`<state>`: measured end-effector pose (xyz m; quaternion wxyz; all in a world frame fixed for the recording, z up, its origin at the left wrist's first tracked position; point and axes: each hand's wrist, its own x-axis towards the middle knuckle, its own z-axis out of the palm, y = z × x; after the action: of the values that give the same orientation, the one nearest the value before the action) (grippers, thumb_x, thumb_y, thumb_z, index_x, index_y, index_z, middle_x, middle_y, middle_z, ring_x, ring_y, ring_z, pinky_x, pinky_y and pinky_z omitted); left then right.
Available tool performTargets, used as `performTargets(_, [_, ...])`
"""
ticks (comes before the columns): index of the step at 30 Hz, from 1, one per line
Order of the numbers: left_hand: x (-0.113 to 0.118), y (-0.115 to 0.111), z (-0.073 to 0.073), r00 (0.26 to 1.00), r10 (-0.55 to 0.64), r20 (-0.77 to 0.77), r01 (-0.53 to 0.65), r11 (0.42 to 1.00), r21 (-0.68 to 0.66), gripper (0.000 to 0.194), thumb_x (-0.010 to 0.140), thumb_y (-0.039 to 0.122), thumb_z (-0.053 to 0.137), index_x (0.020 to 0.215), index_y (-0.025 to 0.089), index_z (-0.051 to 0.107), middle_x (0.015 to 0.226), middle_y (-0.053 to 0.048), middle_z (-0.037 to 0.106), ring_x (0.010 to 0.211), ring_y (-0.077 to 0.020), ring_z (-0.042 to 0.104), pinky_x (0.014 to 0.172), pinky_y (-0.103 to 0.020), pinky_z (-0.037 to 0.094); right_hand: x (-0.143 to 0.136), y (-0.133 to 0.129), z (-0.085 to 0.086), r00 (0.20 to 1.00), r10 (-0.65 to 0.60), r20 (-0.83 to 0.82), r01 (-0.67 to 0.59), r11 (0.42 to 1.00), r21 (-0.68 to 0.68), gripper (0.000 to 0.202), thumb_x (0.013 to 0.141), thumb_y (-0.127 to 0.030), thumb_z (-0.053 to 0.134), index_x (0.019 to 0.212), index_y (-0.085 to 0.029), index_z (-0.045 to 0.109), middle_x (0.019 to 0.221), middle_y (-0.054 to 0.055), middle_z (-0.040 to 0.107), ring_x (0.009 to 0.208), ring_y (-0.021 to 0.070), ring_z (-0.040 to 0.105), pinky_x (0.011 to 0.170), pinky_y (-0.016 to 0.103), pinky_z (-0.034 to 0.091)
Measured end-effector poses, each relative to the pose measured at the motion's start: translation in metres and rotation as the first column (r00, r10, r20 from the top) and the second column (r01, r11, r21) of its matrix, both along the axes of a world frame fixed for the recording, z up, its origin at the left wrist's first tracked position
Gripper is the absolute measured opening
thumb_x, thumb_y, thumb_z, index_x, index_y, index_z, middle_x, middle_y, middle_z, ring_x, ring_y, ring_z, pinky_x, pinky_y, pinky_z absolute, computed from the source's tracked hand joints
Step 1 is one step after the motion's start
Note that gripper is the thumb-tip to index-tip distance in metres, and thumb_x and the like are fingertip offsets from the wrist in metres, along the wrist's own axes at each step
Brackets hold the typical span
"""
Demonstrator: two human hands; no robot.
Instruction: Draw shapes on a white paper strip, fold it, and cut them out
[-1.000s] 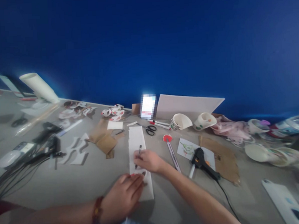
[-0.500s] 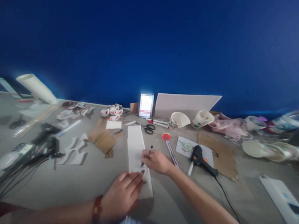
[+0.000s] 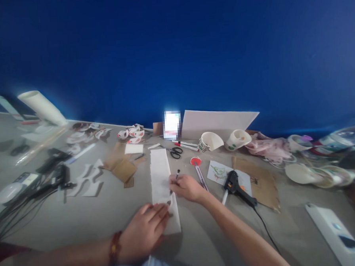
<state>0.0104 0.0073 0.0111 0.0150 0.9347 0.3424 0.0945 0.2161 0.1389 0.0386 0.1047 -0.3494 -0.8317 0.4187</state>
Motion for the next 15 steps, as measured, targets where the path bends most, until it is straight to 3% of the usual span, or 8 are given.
performTargets(7, [0.001, 0.000, -0.001, 1.000, 0.005, 0.007, -0.005, 1.000, -0.027, 0.049, 0.101, 0.046, 0.033, 0.128, 0.011, 0.054, 0.139, -0.014, 0.053, 0.125, -0.0265, 0.047, 0.099, -0.042, 0.033, 0.004, 0.000, 0.004, 1.000, -0.004, -0.017, 0.005, 0.997, 0.078, 0.035, 0.093, -0.032, 0.042, 0.061, -0.018, 0.048, 0.074, 0.002, 0.058, 0.068, 0.0134, 0.053, 0.068, 0.025, 0.042])
performTargets(11, [-0.002, 0.006, 0.010, 0.998, 0.008, 0.062, -0.001, 0.993, -0.114, 0.038, 0.099, 0.034, 0.040, 0.129, 0.013, 0.052, 0.136, -0.012, 0.056, 0.124, -0.0236, 0.049, 0.101, -0.040, 0.033, 0.011, -0.005, 0.006, 0.984, -0.129, -0.126, 0.131, 0.991, 0.005, 0.029, 0.093, -0.034, 0.044, 0.070, -0.018, 0.053, 0.066, -0.001, 0.052, 0.061, 0.0126, 0.050, 0.062, 0.024, 0.041])
performTargets(15, [-0.009, 0.028, 0.027, 0.988, 0.007, 0.157, 0.043, 0.948, -0.314, 0.035, 0.090, 0.018, 0.050, 0.124, 0.018, 0.052, 0.120, -0.009, 0.067, 0.113, -0.0217, 0.059, 0.098, -0.036, 0.038, 0.018, -0.023, 0.003, 0.927, -0.276, -0.252, 0.263, 0.961, -0.085, 0.030, 0.093, -0.038, 0.046, 0.072, -0.018, 0.055, 0.063, -0.001, 0.051, 0.059, 0.0133, 0.050, 0.057, 0.024, 0.040])
